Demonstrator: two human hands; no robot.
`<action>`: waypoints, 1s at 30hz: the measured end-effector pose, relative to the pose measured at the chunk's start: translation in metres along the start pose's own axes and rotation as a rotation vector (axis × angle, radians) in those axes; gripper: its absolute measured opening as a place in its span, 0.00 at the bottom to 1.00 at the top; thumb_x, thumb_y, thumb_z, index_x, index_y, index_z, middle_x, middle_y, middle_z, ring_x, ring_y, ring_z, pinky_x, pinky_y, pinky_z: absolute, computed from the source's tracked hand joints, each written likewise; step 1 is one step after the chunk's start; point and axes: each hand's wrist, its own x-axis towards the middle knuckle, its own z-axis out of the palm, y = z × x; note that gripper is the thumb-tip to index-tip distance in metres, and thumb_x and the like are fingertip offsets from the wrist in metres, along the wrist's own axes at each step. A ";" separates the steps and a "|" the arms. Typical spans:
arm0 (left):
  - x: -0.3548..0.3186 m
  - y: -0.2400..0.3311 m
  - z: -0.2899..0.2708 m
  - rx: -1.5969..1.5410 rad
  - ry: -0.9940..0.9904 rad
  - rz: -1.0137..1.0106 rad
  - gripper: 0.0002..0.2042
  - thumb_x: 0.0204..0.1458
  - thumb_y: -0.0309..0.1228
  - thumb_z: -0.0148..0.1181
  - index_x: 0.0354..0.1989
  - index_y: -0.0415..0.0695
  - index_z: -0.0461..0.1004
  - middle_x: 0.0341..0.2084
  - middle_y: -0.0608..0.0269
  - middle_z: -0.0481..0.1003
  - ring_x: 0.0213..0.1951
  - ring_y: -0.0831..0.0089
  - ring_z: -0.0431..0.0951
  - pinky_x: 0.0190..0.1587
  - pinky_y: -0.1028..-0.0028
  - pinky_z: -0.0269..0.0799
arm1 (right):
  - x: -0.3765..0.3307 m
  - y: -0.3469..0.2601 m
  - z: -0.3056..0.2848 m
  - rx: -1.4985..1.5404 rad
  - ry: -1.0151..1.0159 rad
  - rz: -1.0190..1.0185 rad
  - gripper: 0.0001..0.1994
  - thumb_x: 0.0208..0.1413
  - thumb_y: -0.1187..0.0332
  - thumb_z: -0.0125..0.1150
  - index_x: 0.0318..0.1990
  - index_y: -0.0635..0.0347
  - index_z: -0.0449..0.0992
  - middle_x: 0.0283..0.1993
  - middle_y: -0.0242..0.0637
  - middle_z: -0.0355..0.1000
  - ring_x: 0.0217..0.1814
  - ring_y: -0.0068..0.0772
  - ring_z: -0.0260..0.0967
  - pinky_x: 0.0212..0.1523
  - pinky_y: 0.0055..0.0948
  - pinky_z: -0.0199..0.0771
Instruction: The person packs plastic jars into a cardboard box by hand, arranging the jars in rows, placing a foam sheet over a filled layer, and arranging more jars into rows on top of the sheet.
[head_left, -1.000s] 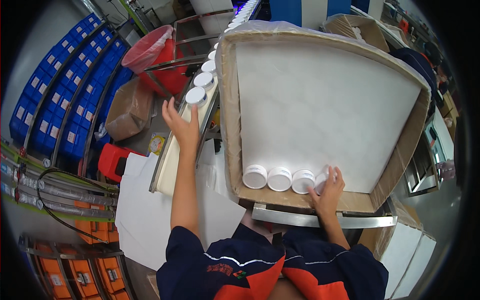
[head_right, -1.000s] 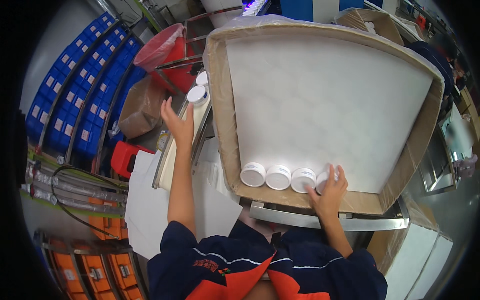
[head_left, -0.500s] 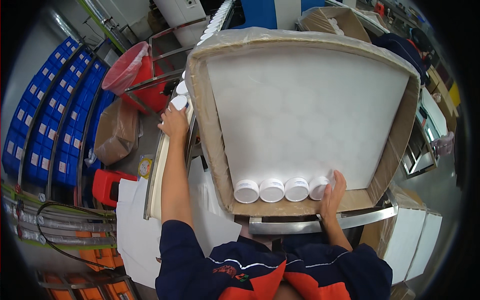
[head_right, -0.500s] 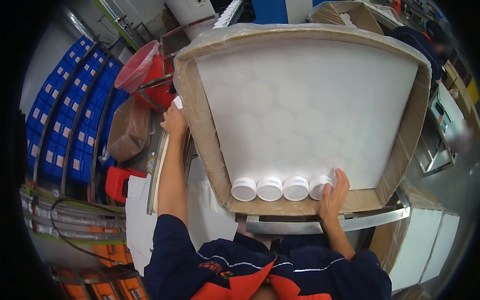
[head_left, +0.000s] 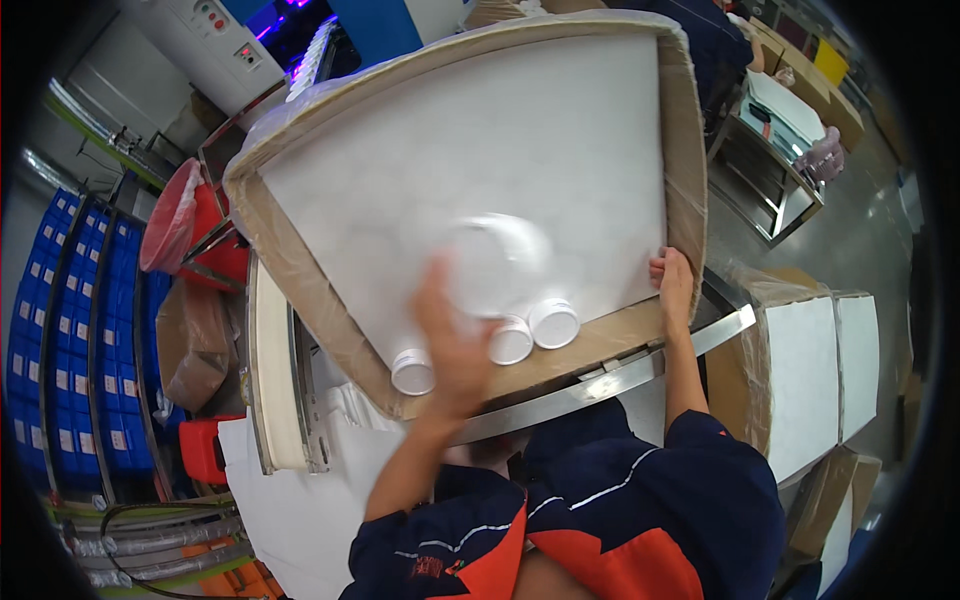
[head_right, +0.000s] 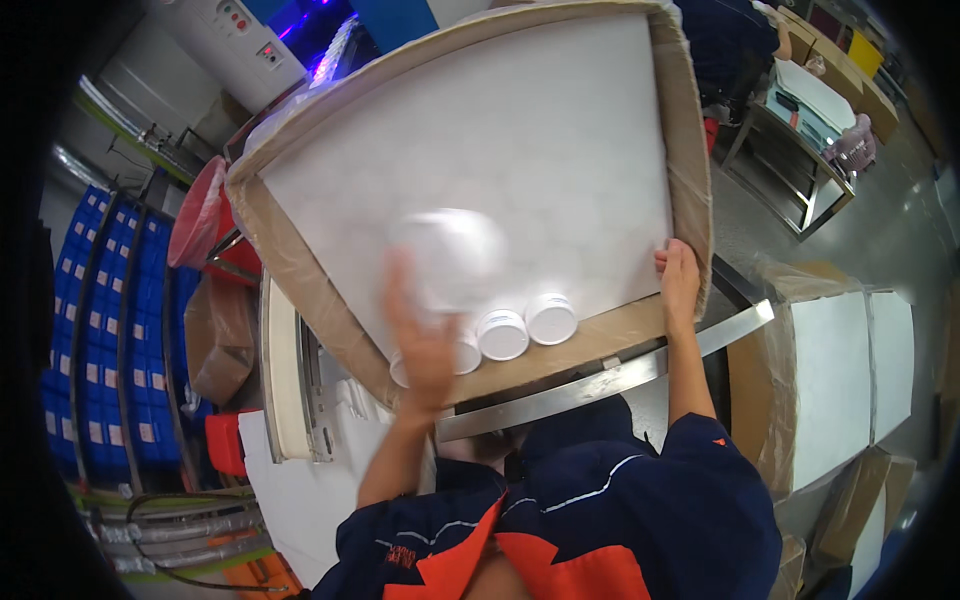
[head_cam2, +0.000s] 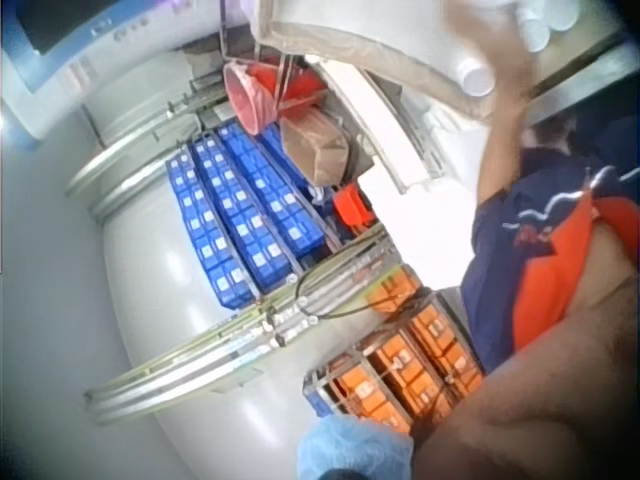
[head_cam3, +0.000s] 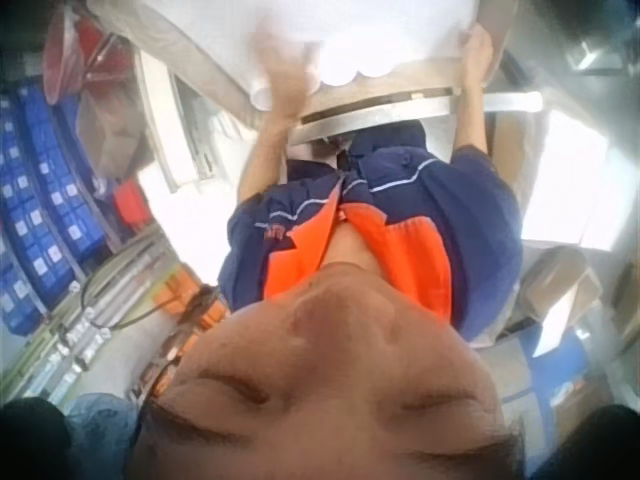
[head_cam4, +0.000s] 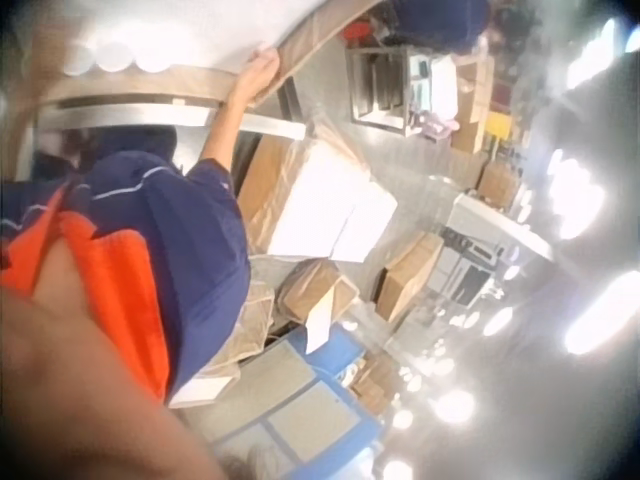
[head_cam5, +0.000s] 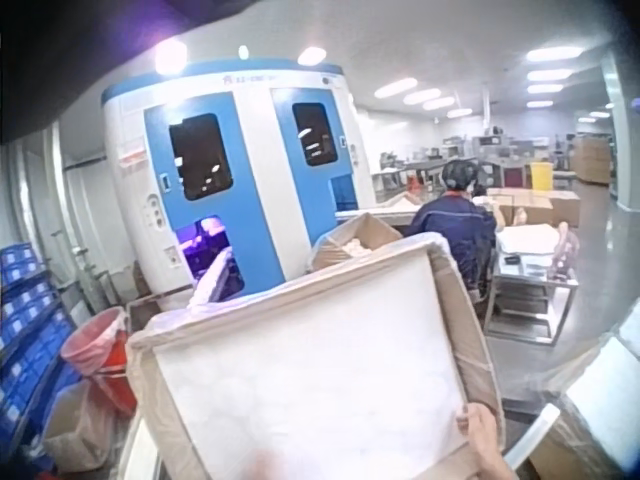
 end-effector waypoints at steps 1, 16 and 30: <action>-0.009 0.008 0.041 -0.080 -0.054 0.042 0.40 0.47 0.34 0.68 0.68 0.36 0.54 0.64 0.47 0.60 0.64 0.51 0.60 0.65 0.57 0.51 | -0.005 -0.008 0.000 0.054 0.003 0.024 0.23 0.68 0.54 0.43 0.52 0.67 0.73 0.42 0.42 0.76 0.40 0.28 0.73 0.41 0.27 0.72; -0.058 0.014 0.190 0.091 -0.647 0.142 0.36 0.47 0.34 0.67 0.66 0.43 0.59 0.66 0.49 0.58 0.67 0.56 0.58 0.66 0.49 0.50 | -0.043 -0.014 -0.036 -0.544 -0.111 -0.388 0.25 0.56 0.63 0.61 0.57 0.70 0.67 0.52 0.61 0.70 0.53 0.57 0.71 0.52 0.43 0.71; 0.014 -0.103 -0.144 -0.117 0.762 -0.245 0.11 0.60 0.23 0.53 0.49 0.33 0.70 0.39 0.57 0.77 0.37 0.72 0.77 0.44 0.75 0.72 | -0.072 -0.009 -0.011 -1.026 -0.014 -0.498 0.30 0.56 0.60 0.61 0.63 0.64 0.61 0.66 0.57 0.56 0.66 0.59 0.55 0.64 0.50 0.55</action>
